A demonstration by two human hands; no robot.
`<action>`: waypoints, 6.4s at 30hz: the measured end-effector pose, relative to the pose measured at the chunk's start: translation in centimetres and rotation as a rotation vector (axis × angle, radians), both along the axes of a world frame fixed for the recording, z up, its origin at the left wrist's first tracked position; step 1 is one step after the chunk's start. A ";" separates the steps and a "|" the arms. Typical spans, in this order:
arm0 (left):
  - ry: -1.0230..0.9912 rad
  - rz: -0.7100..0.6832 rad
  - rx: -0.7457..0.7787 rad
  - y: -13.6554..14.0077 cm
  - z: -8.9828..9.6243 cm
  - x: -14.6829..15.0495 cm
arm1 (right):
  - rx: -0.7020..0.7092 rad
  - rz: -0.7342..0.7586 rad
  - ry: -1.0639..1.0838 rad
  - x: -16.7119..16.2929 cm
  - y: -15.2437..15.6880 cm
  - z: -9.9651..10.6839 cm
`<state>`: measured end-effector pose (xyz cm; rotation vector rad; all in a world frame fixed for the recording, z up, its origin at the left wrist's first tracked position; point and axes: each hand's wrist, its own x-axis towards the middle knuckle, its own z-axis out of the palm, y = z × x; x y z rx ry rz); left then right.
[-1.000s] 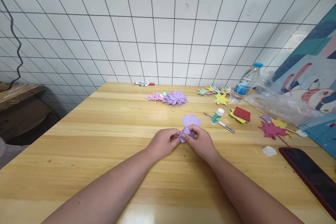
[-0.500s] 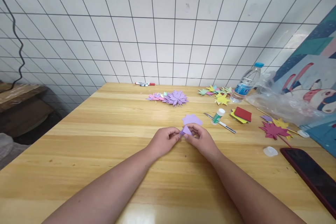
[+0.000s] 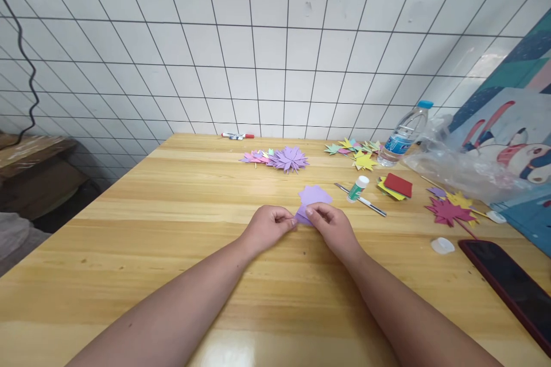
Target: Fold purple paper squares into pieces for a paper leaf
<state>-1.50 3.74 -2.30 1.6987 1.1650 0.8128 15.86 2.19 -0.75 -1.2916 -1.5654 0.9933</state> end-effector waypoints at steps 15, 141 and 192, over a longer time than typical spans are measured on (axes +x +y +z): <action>-0.167 0.037 -0.026 -0.1 0.0 0.4 | -0.023 -0.010 -0.002 -0.1 0.3 -0.6; -0.030 -0.058 -0.041 -0.7 0.5 0.4 | 0.124 0.095 -0.364 0.2 -0.4 -0.1; -0.149 0.001 0.002 -0.6 0.2 0.5 | -0.106 0.010 0.106 -0.6 -0.5 -0.2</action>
